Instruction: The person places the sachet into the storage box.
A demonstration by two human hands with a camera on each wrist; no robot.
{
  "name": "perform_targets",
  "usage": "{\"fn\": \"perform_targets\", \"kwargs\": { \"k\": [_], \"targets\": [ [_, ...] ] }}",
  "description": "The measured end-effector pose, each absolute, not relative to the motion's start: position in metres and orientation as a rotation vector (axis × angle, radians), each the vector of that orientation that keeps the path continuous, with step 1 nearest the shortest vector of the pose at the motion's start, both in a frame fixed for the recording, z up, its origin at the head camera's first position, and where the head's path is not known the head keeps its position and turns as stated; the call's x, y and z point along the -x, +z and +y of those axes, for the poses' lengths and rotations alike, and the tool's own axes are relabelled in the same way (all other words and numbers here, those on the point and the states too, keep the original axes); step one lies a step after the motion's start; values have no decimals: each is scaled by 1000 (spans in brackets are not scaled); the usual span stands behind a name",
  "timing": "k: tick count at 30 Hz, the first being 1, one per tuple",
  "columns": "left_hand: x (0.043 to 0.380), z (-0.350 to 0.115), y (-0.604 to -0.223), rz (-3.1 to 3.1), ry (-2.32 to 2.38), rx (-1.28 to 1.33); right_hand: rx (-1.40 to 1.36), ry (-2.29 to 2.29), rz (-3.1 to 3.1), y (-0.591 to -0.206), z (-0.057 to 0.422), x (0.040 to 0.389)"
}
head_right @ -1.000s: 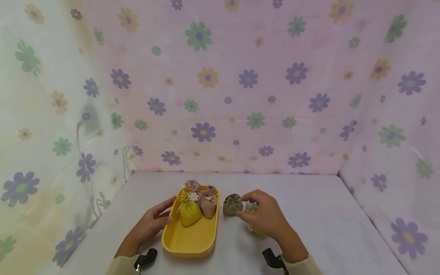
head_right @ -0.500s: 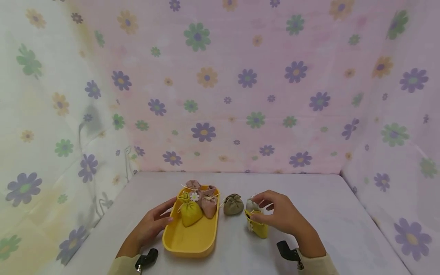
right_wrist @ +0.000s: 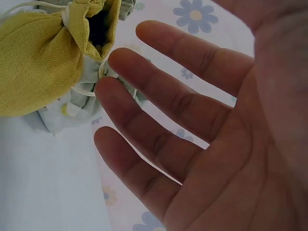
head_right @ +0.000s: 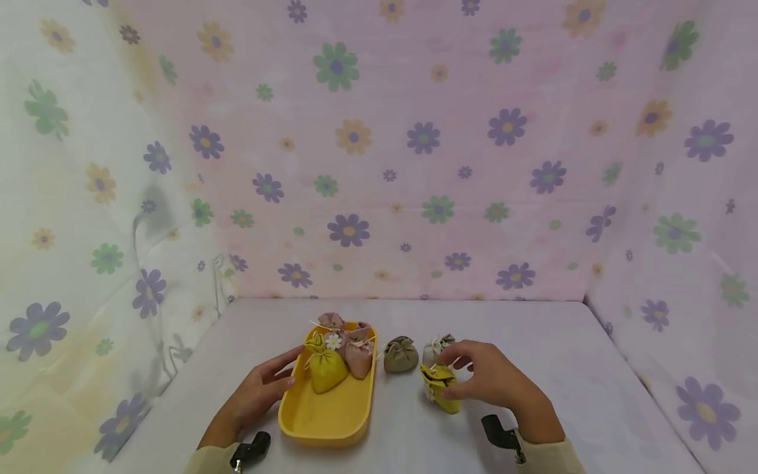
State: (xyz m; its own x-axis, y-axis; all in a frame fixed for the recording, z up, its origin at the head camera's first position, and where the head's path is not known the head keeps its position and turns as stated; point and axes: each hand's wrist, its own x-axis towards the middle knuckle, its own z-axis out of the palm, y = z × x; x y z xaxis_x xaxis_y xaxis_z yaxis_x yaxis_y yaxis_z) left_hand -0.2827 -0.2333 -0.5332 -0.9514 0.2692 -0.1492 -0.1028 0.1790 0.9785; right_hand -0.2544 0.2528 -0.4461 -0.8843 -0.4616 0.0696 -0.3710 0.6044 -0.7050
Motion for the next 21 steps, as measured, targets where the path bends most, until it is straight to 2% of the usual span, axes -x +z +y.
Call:
{"fn": "perform_targets", "kwargs": {
  "k": [21],
  "targets": [
    [283, -233, -535, 2139, 1855, -164, 778, -1098, 2598, -459, 257, 263]
  ]
}}
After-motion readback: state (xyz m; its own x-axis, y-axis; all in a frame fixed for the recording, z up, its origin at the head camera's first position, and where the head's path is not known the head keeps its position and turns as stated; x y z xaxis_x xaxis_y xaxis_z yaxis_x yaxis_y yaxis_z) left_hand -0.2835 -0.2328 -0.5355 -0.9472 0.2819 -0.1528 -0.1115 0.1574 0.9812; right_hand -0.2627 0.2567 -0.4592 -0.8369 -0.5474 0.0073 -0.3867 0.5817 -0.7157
